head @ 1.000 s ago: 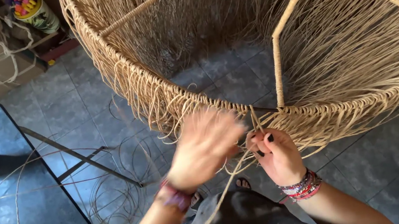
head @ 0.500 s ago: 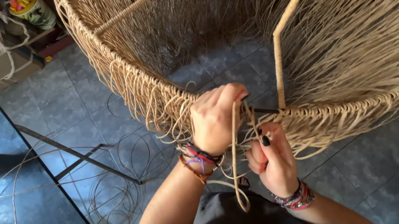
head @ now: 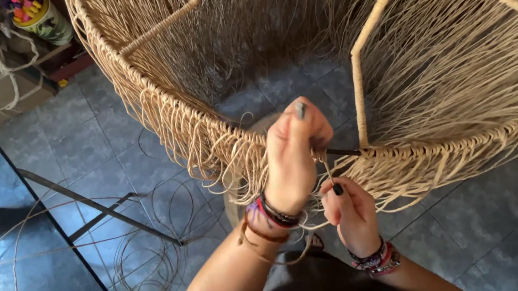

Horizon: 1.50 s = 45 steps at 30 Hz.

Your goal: Weaving natural fiber strands around a circular frame to create a lampshade

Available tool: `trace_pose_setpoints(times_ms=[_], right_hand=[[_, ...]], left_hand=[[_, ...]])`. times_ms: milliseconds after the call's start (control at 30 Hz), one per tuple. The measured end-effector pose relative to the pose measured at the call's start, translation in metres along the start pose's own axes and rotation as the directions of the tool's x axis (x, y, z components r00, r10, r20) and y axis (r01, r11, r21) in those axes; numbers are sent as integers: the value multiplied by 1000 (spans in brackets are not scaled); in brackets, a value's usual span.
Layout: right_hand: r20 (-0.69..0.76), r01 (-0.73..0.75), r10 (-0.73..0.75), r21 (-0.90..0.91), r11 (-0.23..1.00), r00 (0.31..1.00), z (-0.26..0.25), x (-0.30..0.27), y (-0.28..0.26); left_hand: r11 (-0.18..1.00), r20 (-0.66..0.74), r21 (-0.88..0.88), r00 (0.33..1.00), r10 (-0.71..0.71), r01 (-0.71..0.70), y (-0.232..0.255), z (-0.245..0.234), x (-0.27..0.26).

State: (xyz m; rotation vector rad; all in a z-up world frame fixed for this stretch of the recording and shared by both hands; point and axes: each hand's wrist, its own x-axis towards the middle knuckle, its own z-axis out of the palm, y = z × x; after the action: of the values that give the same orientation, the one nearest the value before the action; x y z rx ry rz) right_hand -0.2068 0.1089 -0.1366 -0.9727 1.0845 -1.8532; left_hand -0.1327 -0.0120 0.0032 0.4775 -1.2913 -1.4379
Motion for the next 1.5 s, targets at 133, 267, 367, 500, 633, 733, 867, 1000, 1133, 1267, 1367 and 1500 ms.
trace_pose_setpoints(times_ms=[133, 267, 367, 500, 633, 733, 867, 1000, 1133, 1267, 1367, 1500], right_hand=[[109, 44, -19, -229, 972, 994, -6, 1, -7], [186, 75, -6, -365, 928, 983, -12, 4, -6], [164, 34, 20, -321, 947, 986, -14, 4, -2], [289, 87, 39, -411, 907, 957, -26, 3, -10], [397, 123, 226, -685, 718, 890, -46, -4, -8], [529, 402, 217, -804, 439, 821, -23, 14, -65], [626, 615, -168, -780, -117, 762, -2, 52, -129], [671, 672, -104, -740, -29, 734, -29, 93, -85], [699, 713, -179, -701, 17, 692, -28, 101, -80], [700, 714, -187, -701, 9, 689, -29, 96, -81], [717, 723, -173, -690, -31, 676, -26, 96, -90], [758, 761, -156, -646, -48, 634, -11, 82, -105]], left_hand=[[880, -82, -469, 989, -122, 70, -8, 13, 8], [833, -182, -553, 976, -118, -3, -21, 14, 18], [942, 16, -53, 943, 332, -331, -21, 1, 4], [818, 399, 298, 843, 362, -493, 1, -26, -55], [911, 287, 267, 929, 234, -313, -30, -35, -104], [987, 165, 47, 976, 142, -151, -29, -35, -100], [885, -30, -461, 998, 60, -67, -27, -26, -89], [857, -65, -463, 973, 222, -227, -80, -37, -97], [942, 37, -201, 959, 281, -268, -87, -55, -95], [901, 348, 160, 877, 330, -403, -103, -76, -102], [801, 523, 332, 804, 283, -498, -62, -72, -92], [766, 512, 471, 842, 166, -437, -73, -98, -127]])
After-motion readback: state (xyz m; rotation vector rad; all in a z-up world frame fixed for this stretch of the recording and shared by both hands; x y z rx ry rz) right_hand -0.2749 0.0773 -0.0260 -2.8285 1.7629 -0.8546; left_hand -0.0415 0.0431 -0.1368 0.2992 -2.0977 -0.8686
